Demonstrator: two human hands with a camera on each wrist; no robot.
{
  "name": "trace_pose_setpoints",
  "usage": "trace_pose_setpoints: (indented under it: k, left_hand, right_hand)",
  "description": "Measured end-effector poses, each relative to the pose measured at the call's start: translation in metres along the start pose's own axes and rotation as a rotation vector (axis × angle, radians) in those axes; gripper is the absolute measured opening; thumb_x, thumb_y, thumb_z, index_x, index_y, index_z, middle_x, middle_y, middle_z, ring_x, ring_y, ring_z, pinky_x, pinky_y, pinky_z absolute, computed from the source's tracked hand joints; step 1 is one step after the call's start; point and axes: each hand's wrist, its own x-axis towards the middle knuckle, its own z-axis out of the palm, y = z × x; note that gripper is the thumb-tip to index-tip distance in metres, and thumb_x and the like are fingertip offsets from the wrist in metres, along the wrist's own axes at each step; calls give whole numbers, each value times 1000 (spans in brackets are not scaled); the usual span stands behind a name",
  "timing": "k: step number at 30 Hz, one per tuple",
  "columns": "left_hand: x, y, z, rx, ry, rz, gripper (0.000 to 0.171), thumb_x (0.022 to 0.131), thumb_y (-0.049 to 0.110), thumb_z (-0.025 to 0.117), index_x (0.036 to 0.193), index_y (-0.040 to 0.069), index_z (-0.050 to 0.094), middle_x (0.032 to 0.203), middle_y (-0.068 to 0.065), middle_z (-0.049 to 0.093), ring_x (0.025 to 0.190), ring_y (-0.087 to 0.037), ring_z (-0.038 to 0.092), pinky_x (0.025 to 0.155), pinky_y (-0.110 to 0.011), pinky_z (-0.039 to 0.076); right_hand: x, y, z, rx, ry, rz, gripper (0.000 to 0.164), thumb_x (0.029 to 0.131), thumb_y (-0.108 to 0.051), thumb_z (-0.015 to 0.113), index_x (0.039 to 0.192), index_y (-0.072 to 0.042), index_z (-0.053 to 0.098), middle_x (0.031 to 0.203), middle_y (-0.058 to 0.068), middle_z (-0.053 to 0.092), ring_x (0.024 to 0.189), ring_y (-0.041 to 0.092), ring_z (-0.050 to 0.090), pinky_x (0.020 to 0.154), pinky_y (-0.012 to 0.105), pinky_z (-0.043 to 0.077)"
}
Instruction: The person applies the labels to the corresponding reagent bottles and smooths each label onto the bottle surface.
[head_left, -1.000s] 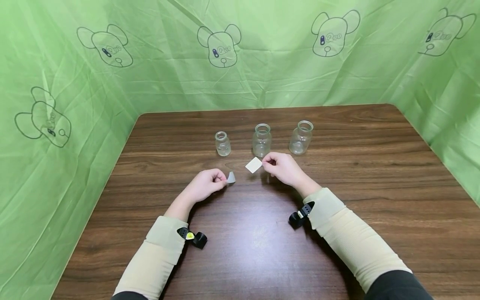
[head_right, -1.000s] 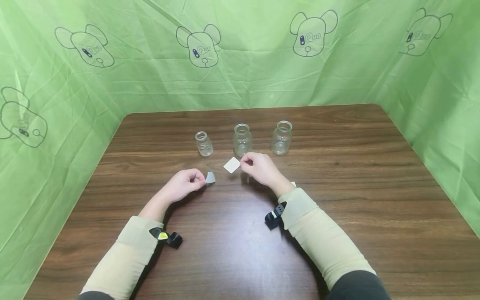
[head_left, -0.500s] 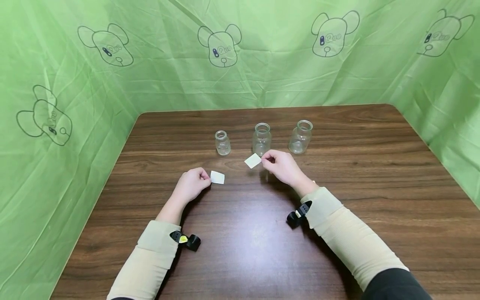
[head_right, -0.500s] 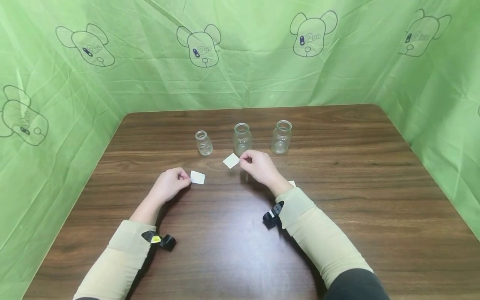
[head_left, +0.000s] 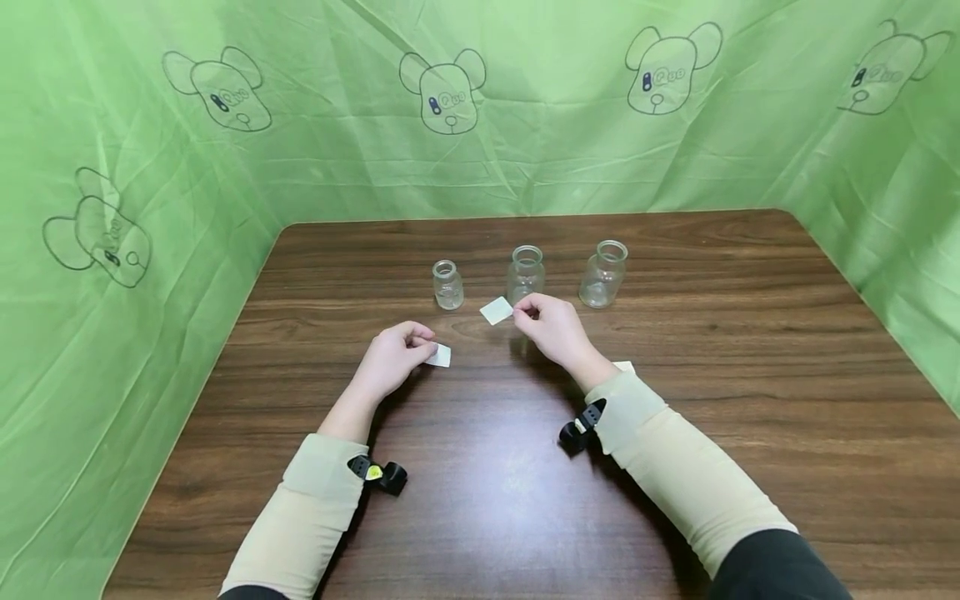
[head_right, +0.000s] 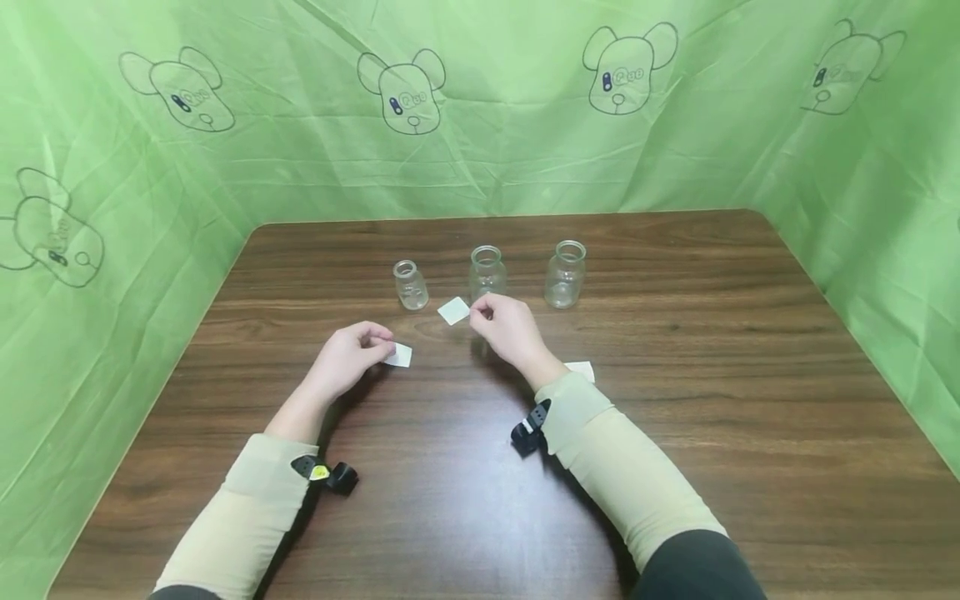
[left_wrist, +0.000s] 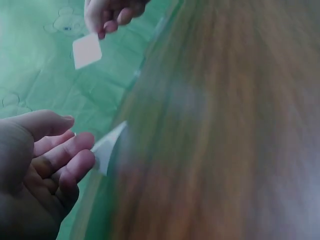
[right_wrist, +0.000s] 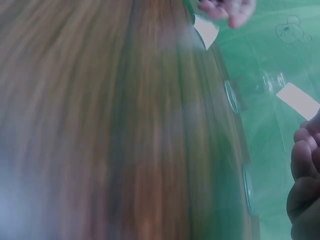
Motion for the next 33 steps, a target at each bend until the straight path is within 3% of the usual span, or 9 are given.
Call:
trace_pose_setpoints:
  k: [6, 13, 20, 26, 29, 33]
  left_hand:
    - [10, 19, 8, -40, 14, 82, 21, 87, 19, 65, 102, 6, 66, 91, -2, 69, 81, -14, 62, 72, -31, 47]
    - [20, 38, 17, -93, 3, 101, 21, 87, 25, 65, 102, 10, 70, 95, -2, 70, 84, -15, 63, 75, -33, 49]
    - [26, 39, 22, -122, 44, 83, 28, 89, 28, 64, 107, 8, 67, 100, -5, 69, 92, -17, 63, 82, -34, 48]
    - [28, 36, 26, -252, 87, 53, 23, 90, 22, 63, 102, 2, 67, 92, -13, 70, 85, -25, 65, 75, -37, 51]
    - [29, 31, 25, -306, 115, 39, 19, 91, 17, 61, 98, 1, 66, 88, -14, 69, 82, -28, 66, 71, -35, 53]
    - [30, 24, 22, -288, 160, 26, 16, 90, 15, 59, 94, 2, 66, 83, -12, 69, 77, -29, 65, 65, -28, 50]
  right_hand:
    - [6, -9, 9, -96, 0, -34, 14, 83, -16, 58, 88, -10, 70, 79, 0, 65, 72, 16, 57, 69, 34, 46]
    - [8, -20, 24, -149, 4, -118, 11, 84, -13, 58, 86, -9, 68, 80, 1, 63, 73, 15, 56, 68, 31, 46]
    - [9, -27, 37, -131, 50, -280, 7, 82, -10, 62, 84, -10, 68, 81, 1, 62, 74, 13, 57, 67, 27, 47]
    - [10, -30, 41, -145, 36, -339, 9, 81, -12, 63, 87, -10, 69, 86, 1, 62, 78, 13, 58, 70, 26, 47]
    - [11, -32, 42, -118, 5, -342, 12, 82, -13, 63, 91, -10, 70, 89, 1, 63, 78, 14, 57, 71, 26, 47]
    - [16, -32, 43, -7, -11, -233, 12, 84, -12, 63, 93, -8, 70, 89, 3, 63, 77, 15, 58, 70, 26, 47]
